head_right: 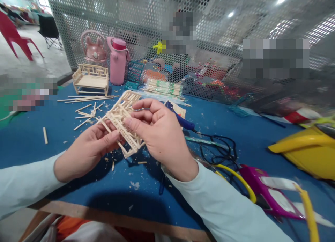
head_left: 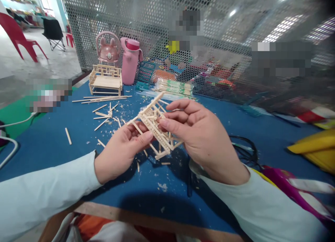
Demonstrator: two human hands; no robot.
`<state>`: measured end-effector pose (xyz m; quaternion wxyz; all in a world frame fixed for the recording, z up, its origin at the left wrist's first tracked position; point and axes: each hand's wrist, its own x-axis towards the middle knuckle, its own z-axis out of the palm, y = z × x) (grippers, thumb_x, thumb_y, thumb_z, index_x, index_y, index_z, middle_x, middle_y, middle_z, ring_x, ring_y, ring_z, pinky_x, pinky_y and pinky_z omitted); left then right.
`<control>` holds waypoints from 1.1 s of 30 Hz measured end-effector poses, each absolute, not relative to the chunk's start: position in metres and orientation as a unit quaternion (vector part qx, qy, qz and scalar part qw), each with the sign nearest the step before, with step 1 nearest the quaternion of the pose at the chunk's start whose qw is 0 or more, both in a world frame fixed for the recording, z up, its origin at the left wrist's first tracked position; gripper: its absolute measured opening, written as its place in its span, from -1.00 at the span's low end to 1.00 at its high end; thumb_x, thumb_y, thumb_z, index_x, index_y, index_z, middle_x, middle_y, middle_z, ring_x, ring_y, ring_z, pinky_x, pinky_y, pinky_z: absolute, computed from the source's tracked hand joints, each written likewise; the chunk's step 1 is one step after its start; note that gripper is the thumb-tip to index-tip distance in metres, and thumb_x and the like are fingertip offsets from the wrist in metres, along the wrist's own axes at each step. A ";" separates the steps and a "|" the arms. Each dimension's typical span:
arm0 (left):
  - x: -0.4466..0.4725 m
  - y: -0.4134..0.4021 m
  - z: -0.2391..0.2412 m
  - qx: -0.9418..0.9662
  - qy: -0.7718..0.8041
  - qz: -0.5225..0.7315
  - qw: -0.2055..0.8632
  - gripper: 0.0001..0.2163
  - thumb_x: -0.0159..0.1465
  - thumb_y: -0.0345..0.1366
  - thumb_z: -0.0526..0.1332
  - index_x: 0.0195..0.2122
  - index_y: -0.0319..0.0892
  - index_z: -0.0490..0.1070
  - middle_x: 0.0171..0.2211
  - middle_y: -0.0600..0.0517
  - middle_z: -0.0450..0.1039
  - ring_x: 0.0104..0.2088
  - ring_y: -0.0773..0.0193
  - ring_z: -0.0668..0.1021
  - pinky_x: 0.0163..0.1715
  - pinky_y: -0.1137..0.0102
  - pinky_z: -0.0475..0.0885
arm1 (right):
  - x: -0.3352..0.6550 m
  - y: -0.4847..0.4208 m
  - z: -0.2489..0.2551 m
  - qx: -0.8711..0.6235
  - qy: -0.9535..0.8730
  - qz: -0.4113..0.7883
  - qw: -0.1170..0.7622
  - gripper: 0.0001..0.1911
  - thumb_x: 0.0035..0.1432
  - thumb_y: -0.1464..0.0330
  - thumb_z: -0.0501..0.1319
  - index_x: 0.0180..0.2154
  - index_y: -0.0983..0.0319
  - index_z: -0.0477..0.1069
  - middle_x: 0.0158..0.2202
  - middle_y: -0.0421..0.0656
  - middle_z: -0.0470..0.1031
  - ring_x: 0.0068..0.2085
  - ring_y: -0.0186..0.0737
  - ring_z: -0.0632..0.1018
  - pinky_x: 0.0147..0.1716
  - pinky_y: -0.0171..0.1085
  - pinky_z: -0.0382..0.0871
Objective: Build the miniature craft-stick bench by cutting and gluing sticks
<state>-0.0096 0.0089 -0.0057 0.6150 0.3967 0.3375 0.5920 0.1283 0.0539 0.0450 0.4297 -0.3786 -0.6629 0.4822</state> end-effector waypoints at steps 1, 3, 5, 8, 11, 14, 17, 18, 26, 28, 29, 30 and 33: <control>-0.010 0.008 -0.006 0.424 0.353 0.584 0.596 -0.78 0.13 -0.21 0.29 -0.28 -0.20 0.36 -0.29 0.01 0.47 -0.30 0.30 0.49 -0.25 0.42 0.37 | 0.128 0.053 0.046 -0.379 -0.680 0.454 0.434 -0.69 -0.12 0.31 0.38 -0.32 0.17 0.33 -0.44 -0.25 0.49 -0.41 -0.33 0.52 -0.42 -0.34 0.42; -0.014 0.005 -0.007 0.494 0.405 0.557 0.530 -0.78 0.17 -0.17 0.23 -0.26 -0.20 0.39 -0.31 0.01 0.47 -0.34 0.30 0.47 -0.31 0.44 0.35 | 0.129 0.053 0.048 -0.375 -0.714 0.399 0.436 -0.77 -0.08 0.32 0.35 -0.35 0.17 0.35 -0.43 -0.23 0.49 -0.42 -0.33 0.50 -0.45 -0.34 0.40; -0.023 -0.003 -0.005 0.580 0.476 0.490 0.443 -0.80 0.17 -0.15 0.22 -0.32 -0.19 0.42 -0.41 0.05 0.46 -0.44 0.33 0.43 -0.42 0.46 0.30 | 0.129 0.054 0.049 -0.365 -0.751 0.352 0.423 -0.87 -0.02 0.33 0.31 -0.41 0.18 0.39 -0.46 -0.23 0.48 -0.44 -0.33 0.48 -0.47 -0.34 0.36; -0.046 -0.022 0.009 0.696 0.572 0.310 0.304 -0.77 0.09 -0.16 0.29 -0.58 -0.17 0.36 -0.65 0.12 0.31 -0.62 0.38 0.28 -0.60 0.46 0.12 | 0.131 0.056 0.052 -0.333 -0.807 0.307 0.380 -0.94 0.07 0.37 0.23 -0.44 0.20 0.43 -0.48 -0.23 0.49 -0.46 -0.34 0.45 -0.46 -0.34 0.30; -0.067 -0.036 0.038 0.716 0.614 0.297 0.148 -0.68 0.15 -0.13 0.22 -0.68 -0.15 0.29 -0.74 0.13 0.20 -0.68 0.39 0.20 -0.64 0.44 0.06 | 0.133 0.057 0.054 -0.288 -0.861 0.256 0.332 -0.90 0.11 0.42 0.17 -0.41 0.21 0.47 -0.47 -0.24 0.51 -0.47 -0.37 0.45 -0.45 -0.36 0.26; -0.074 -0.031 0.071 0.729 0.567 0.384 -0.013 -0.86 0.13 -0.19 0.25 -0.34 -0.10 0.47 -0.36 0.03 0.46 -0.43 0.27 0.42 -0.41 0.41 0.25 | 0.134 0.054 0.054 -0.256 -0.887 0.222 0.313 -0.86 0.11 0.47 0.14 -0.39 0.21 0.48 -0.44 -0.25 0.53 -0.46 -0.38 0.46 -0.43 -0.37 0.25; -0.071 -0.011 0.089 0.838 0.462 0.291 0.008 -0.75 0.13 -0.22 0.25 -0.15 -0.06 0.48 -0.06 -0.03 0.43 -0.12 0.12 0.45 -0.12 0.36 0.25 | 0.133 0.048 0.051 -0.253 -0.888 0.216 0.319 -0.84 0.12 0.47 0.13 -0.37 0.22 0.48 -0.43 -0.26 0.54 -0.45 -0.39 0.46 -0.41 -0.38 0.24; -0.070 -0.005 0.091 0.861 0.444 0.245 0.033 -0.75 0.14 -0.23 0.24 -0.13 -0.06 0.48 -0.07 -0.03 0.43 -0.12 0.12 0.46 -0.11 0.36 0.25 | 0.133 0.047 0.050 -0.260 -0.884 0.217 0.323 -0.84 0.12 0.46 0.12 -0.37 0.22 0.49 -0.44 -0.26 0.53 -0.46 -0.39 0.45 -0.42 -0.38 0.23; -0.071 0.017 0.085 0.906 0.408 0.067 0.094 -0.84 0.22 -0.32 0.15 -0.24 -0.10 0.52 -0.24 0.02 0.50 -0.39 0.35 0.50 -0.33 0.49 0.32 | 0.134 0.048 0.050 -0.275 -0.806 0.283 0.441 -0.89 0.12 0.44 0.17 -0.39 0.25 0.47 -0.43 -0.24 0.54 -0.39 -0.35 0.51 -0.36 -0.35 0.35; -0.072 0.019 0.084 0.917 0.387 0.053 0.087 -0.82 0.24 -0.38 0.12 -0.22 -0.12 0.50 -0.18 0.02 0.49 -0.33 0.37 0.52 -0.28 0.51 0.34 | 0.137 0.049 0.054 -0.262 -0.800 0.280 0.462 -0.91 0.10 0.45 0.19 -0.35 0.23 0.48 -0.38 -0.22 0.55 -0.35 -0.32 0.53 -0.32 -0.32 0.39; -0.072 0.020 0.084 0.922 0.375 0.046 0.083 -0.81 0.24 -0.39 0.12 -0.19 -0.12 0.49 -0.14 0.01 0.48 -0.28 0.37 0.53 -0.26 0.52 0.35 | 0.139 0.049 0.057 -0.259 -0.797 0.276 0.470 -0.90 0.10 0.46 0.20 -0.33 0.22 0.48 -0.36 -0.22 0.56 -0.33 -0.30 0.54 -0.31 -0.31 0.41; -0.073 0.020 0.083 0.927 0.363 0.039 0.083 -0.80 0.25 -0.39 0.12 -0.15 -0.13 0.47 -0.10 0.00 0.47 -0.24 0.36 0.54 -0.24 0.53 0.35 | 0.141 0.048 0.059 -0.259 -0.796 0.271 0.476 -0.89 0.09 0.46 0.21 -0.30 0.21 0.48 -0.34 -0.22 0.56 -0.32 -0.29 0.55 -0.30 -0.30 0.42; -0.077 0.018 0.076 0.938 0.330 0.026 0.099 -0.78 0.23 -0.34 0.17 -0.09 -0.11 0.44 -0.05 -0.02 0.46 -0.18 0.34 0.54 -0.22 0.53 0.38 | 0.147 0.047 0.063 -0.263 -0.795 0.256 0.483 -0.87 0.09 0.47 0.22 -0.28 0.22 0.48 -0.34 -0.23 0.56 -0.33 -0.29 0.55 -0.32 -0.30 0.43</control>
